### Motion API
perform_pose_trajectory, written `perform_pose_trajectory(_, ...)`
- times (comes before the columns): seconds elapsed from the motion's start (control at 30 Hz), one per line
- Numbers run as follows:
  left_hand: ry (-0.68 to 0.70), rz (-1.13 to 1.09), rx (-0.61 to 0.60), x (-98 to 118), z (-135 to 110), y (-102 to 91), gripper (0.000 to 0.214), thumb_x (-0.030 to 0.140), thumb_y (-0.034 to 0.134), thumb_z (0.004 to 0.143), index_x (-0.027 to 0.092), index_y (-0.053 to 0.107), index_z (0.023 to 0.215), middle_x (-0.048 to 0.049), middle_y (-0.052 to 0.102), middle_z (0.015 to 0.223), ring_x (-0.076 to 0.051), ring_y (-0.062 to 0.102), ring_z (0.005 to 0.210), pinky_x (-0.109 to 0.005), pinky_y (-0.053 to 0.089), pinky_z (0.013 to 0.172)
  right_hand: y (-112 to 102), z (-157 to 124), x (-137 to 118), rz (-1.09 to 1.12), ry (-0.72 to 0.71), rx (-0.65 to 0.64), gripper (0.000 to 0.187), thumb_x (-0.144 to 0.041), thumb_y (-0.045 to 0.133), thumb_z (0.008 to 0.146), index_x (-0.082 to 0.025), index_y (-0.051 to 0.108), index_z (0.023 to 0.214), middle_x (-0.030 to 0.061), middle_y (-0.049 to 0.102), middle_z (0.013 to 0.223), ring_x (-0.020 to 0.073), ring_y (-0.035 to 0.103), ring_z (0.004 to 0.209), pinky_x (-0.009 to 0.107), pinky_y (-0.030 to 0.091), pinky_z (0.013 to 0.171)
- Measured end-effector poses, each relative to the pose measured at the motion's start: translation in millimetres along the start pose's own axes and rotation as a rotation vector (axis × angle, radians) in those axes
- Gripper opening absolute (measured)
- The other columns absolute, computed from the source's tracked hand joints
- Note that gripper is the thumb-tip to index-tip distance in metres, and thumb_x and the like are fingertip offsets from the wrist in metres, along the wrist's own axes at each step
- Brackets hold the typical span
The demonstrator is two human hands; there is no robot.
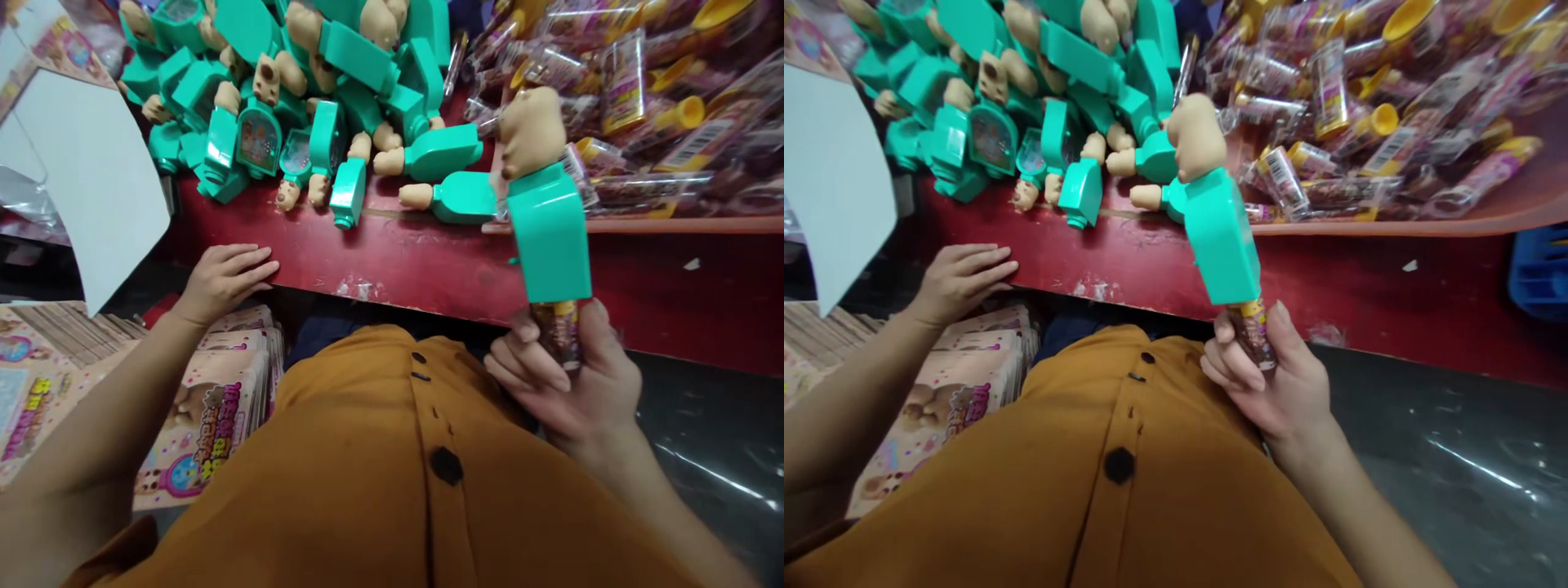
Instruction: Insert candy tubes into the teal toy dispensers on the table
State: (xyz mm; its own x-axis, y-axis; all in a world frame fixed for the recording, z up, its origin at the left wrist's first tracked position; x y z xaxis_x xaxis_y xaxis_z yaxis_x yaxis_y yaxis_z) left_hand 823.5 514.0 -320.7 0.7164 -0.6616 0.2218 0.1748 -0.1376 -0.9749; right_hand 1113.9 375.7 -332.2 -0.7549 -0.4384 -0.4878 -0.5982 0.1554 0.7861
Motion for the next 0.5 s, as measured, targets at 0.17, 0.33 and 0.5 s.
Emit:
perform_pose_trajectory(0.17,0.054,0.083,-0.114,-11,-1,-7.3,0.049,0.062,0.038,0.082,0.027,0.062,0.108,-0.0022,0.059,0.119,-0.021,0.054,0.105,-0.045,0.044,0.090,6,-1,5,0.231,0.039,-0.104,0.038,-0.050,0.055,0.083,-0.014,0.060,0.071,-0.0084,0.014,0.033,0.0066,0.010,0.035,0.022,0.014,0.037)
perform_pose_trajectory(0.33,0.000,0.137,-0.093,-35,-11,-14.9,0.070,0.075,0.032,0.073,0.023,0.061,0.111,-0.0054,0.055,0.123,-0.024,0.053,0.105,-0.048,0.043,0.087,17,-1,13,0.408,0.062,-0.254,0.041,-0.048,0.047,0.088,-0.012,0.060,0.074,-0.0090,0.017,0.034,0.0059,0.009,0.034,0.020,0.012,0.038)
perform_pose_trajectory(0.5,-0.092,-0.011,0.017,-49,-3,-24.8,0.068,0.081,0.047,0.054,0.028,0.069,0.089,-0.0009,0.066,0.103,-0.020,0.058,0.085,-0.042,0.045,0.083,23,1,15,0.470,0.060,-0.349,0.044,-0.048,0.041,0.091,-0.011,0.058,0.077,-0.0092,0.021,0.034,0.0059,0.011,0.034,0.019,0.013,0.037)
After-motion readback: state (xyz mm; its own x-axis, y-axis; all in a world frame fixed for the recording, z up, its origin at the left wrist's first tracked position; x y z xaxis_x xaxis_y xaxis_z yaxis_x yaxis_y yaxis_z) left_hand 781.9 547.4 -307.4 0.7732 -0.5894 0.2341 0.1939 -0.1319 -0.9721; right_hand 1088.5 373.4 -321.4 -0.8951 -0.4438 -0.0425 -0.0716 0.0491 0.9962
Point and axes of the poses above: each hand's wrist, its own z-axis towards the middle knuckle, its own y-axis out of the palm, x = y × z, the point moved 10 cm from there along z, towards the middle knuckle
